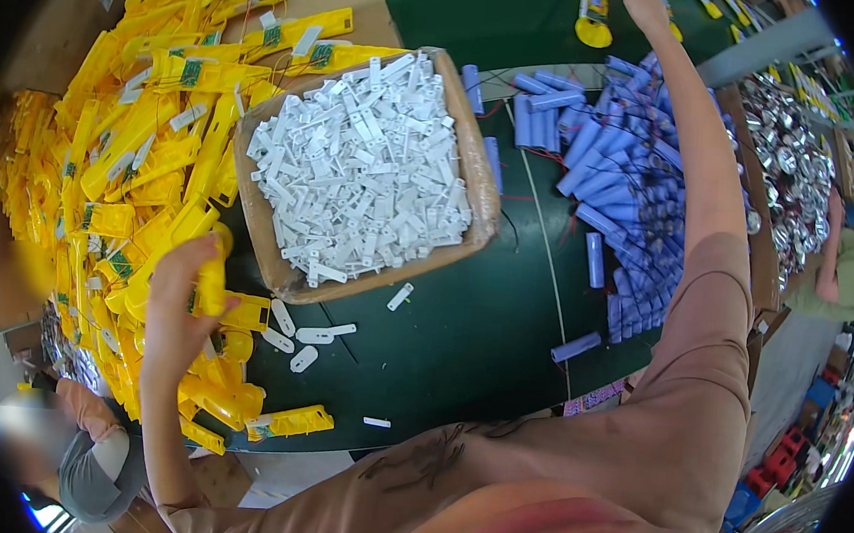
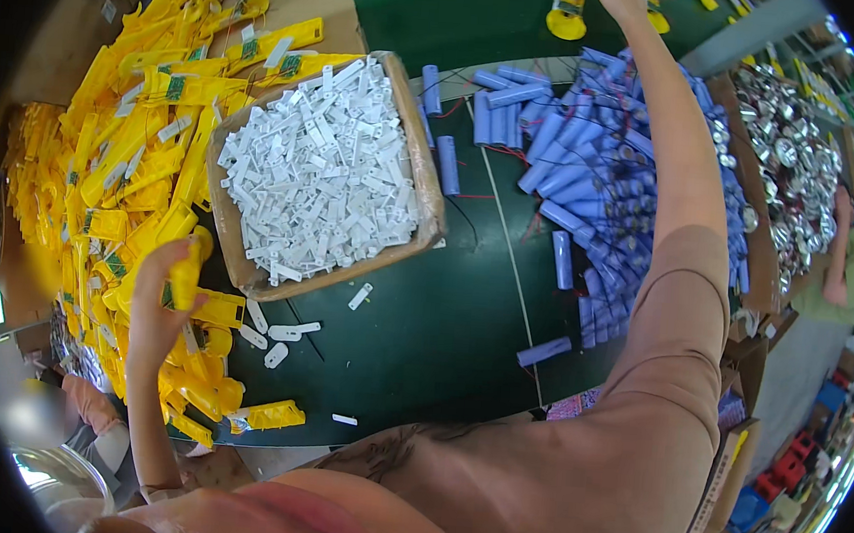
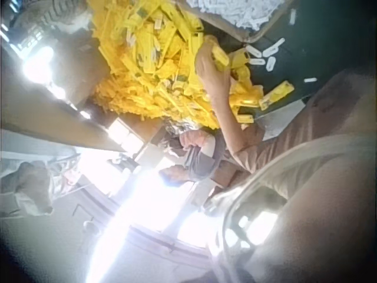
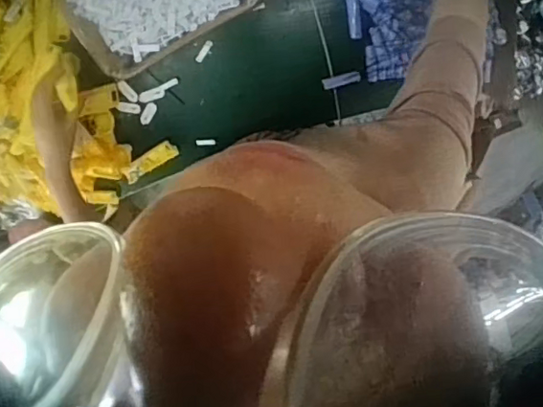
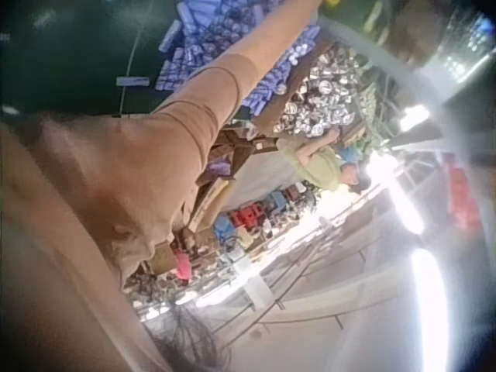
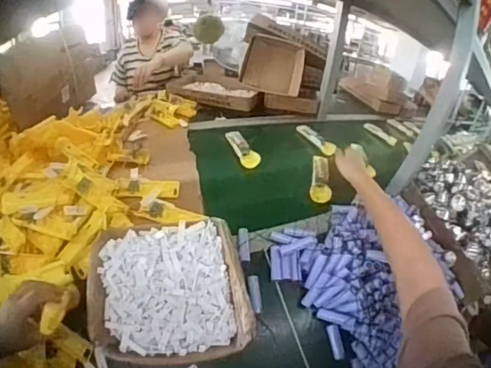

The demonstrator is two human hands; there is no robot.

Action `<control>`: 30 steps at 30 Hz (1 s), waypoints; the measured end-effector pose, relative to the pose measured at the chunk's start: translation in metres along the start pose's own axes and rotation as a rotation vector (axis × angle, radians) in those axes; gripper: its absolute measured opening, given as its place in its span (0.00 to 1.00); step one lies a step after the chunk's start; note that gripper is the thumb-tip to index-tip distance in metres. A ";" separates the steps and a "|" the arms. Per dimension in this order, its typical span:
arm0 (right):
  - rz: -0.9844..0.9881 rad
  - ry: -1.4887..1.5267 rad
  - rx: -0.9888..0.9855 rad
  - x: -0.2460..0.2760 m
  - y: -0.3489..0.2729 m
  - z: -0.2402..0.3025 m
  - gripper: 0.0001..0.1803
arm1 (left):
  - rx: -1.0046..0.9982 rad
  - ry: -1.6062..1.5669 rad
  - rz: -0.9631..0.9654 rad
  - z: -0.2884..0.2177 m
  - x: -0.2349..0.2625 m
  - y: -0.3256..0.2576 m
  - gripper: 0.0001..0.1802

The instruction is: The person assembles flashlights by inserting circuit components, batteries, and small plastic parts into plastic flashlight casings by hand.

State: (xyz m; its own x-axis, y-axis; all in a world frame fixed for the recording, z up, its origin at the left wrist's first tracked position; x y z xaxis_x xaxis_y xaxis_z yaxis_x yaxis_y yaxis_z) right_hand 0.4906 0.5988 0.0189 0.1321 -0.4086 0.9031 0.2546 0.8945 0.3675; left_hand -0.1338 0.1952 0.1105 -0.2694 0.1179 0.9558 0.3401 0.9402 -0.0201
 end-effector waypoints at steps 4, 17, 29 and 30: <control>-0.436 0.377 0.411 0.151 -0.106 0.137 0.10 | 0.106 -0.216 -0.439 -0.002 0.066 -0.037 0.21; 0.536 1.177 1.017 0.292 -0.454 0.303 0.35 | -0.206 -0.817 -0.798 -0.142 0.088 -0.040 0.41; 1.706 2.141 0.133 0.234 -0.564 0.316 0.29 | -0.375 -1.623 -0.365 -0.165 -0.005 -0.041 0.37; 1.592 2.001 0.111 0.230 -0.565 0.309 0.27 | -0.394 -1.597 -0.439 -0.158 -0.003 -0.044 0.34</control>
State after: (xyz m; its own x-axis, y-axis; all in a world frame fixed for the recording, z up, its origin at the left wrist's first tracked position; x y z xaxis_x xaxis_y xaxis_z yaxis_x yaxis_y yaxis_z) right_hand 0.0812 0.0555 0.0871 0.3577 0.6323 -0.6873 -0.8418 0.5368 0.0558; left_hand -0.0052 0.1033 0.1547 -0.8830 0.3011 -0.3601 0.1191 0.8857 0.4487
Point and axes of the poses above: each hand's wrist, its own y-axis towards the middle knuckle, its own x-axis out of the back of the hand, z = x × y, the point moved 8 cm from there along y, towards the middle knuckle, and after that the axes turned 2 degrees about -x, right-handed, at the moved point
